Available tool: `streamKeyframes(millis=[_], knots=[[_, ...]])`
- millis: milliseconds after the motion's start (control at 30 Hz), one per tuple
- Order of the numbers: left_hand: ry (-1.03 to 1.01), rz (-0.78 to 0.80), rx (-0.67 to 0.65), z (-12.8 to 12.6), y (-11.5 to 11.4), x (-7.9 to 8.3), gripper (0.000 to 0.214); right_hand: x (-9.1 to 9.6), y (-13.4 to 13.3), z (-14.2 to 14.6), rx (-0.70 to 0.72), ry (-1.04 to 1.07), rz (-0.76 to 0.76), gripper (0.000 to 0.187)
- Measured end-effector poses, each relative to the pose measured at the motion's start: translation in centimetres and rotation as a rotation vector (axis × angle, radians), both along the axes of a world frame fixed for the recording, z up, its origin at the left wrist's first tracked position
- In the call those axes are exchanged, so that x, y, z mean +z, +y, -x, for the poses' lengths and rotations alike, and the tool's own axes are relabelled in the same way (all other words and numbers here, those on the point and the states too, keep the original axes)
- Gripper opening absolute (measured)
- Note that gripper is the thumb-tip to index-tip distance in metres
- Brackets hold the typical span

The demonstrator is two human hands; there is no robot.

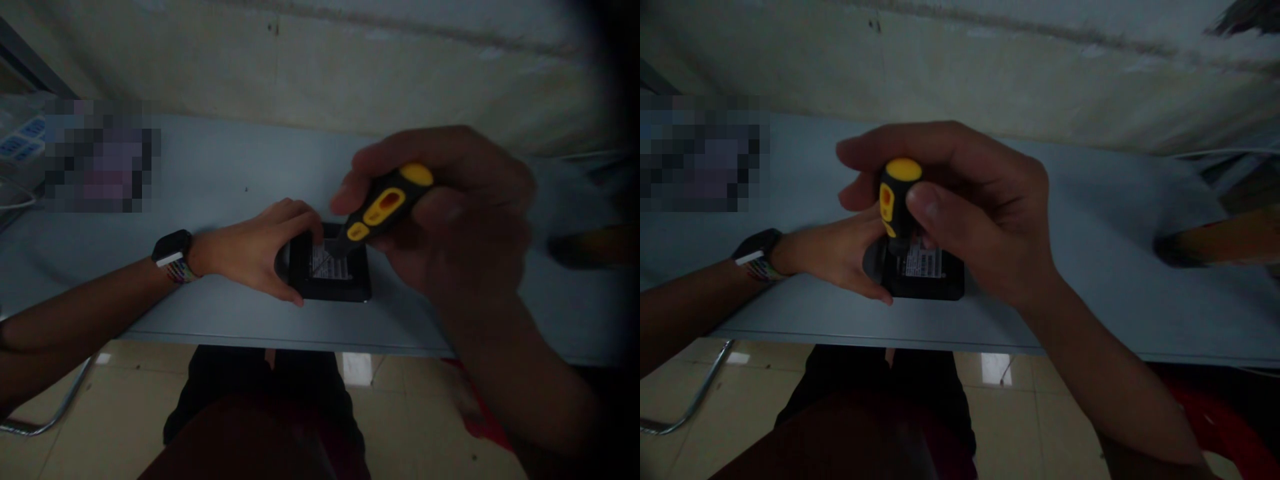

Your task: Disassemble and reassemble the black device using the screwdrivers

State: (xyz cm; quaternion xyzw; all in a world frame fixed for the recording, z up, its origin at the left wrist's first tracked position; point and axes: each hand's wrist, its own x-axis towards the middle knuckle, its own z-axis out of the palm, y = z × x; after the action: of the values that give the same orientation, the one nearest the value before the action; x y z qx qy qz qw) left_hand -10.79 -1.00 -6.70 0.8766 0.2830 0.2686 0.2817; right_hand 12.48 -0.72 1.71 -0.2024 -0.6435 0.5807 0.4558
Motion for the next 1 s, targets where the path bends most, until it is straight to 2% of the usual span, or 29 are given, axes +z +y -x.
streamKeyframes(millis=[67,167,300,433,667,800,1000], knots=[[-0.032,0.018,-0.010,0.0,0.0,0.3,0.070,-0.1,0.4,-0.1,-0.003,0.001,-0.035,0.037],[-0.093,0.038,0.000,0.1,0.0,0.8,0.048,-0.5,1.2,-0.2,-0.017,-0.013,-0.064,0.027],[-0.114,0.021,0.030,0.0,-0.1,1.3,0.026,-0.8,1.9,-0.2,-0.054,0.079,-0.023,0.015],[-0.098,0.011,0.053,-0.1,-0.1,1.5,0.021,-0.6,2.1,0.0,-0.055,0.056,-0.001,0.020],[-0.121,-0.044,0.038,-0.2,-0.2,1.3,0.016,-1.2,2.8,0.5,-0.038,0.124,0.020,0.015],[-0.136,-0.053,0.049,-0.3,-0.2,1.1,0.012,-1.8,3.2,0.7,-0.057,0.199,0.001,0.015],[-0.129,-0.076,0.041,-0.2,-0.2,1.1,0.011,-1.4,3.6,0.5,-0.107,0.176,-0.006,0.016]])
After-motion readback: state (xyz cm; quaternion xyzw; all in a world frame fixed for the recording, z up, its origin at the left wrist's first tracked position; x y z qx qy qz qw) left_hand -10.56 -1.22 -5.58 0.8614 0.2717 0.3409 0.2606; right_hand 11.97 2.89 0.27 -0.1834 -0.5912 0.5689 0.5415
